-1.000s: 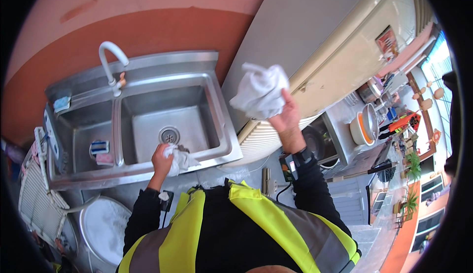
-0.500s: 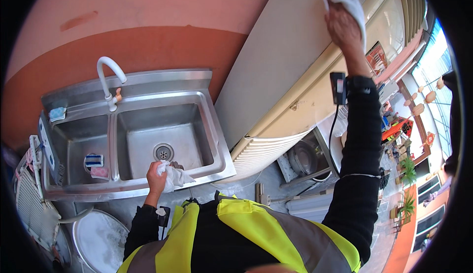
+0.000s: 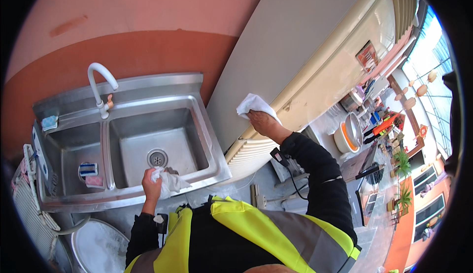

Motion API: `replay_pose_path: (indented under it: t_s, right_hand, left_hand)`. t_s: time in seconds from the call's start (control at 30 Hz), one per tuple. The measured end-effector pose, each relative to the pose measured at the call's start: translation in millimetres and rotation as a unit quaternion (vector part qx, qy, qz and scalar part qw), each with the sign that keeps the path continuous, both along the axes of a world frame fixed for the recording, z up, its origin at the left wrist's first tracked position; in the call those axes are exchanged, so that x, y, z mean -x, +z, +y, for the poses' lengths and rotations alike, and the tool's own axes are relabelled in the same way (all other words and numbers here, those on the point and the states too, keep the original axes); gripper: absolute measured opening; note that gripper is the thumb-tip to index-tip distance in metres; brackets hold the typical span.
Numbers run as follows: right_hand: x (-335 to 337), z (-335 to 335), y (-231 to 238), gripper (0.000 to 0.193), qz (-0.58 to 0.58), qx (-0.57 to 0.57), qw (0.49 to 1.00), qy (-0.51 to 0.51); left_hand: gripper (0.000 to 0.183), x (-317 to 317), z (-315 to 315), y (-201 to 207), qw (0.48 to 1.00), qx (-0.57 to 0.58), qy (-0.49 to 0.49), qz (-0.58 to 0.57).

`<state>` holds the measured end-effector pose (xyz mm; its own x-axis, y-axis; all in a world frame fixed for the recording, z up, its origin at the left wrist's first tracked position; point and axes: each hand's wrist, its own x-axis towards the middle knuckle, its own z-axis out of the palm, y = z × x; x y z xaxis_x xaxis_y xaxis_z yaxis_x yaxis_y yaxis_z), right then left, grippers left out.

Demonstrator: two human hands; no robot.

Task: The person wipes the exterior of a large beige appliance with a white cloth, moving from the top vents down the front and sides. They also wipe the adjacent stainless steel sink and countertop. The person repeatedly folds and repositions the cloth while cleaning.

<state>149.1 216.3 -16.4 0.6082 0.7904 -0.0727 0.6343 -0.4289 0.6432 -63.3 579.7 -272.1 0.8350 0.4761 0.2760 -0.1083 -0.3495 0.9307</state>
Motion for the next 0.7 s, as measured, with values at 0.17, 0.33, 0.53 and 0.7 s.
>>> replay_pose_path:
  t_s: [0.17, 0.33, 0.53, 0.7]
  right_hand:
    - [-46.8, -13.3, 129.6, 0.055, -0.031, -0.271, 0.961, 0.044]
    - [-63.1, -9.9, 359.6, 0.061, -0.268, -0.191, 0.937, 0.113]
    - [-61.1, 20.0, 457.7, 0.063, -0.635, -0.04, 0.765, -0.097]
    - [-76.4, 26.7, 329.3, 0.066, -0.323, 0.05, 0.945, -0.009]
  left_hand:
    - [0.032, -2.4, -0.9, -6.0, 1.0, 0.013, -0.004, -0.008]
    - [0.03, -1.9, -2.2, -4.7, 1.0, 0.009, 0.01, -0.018]
    - [0.03, -1.4, -4.2, 3.4, 0.999, 0.014, 0.017, -0.025]
    - [0.029, -1.4, -3.8, 3.0, 1.0, 0.011, 0.018, -0.021]
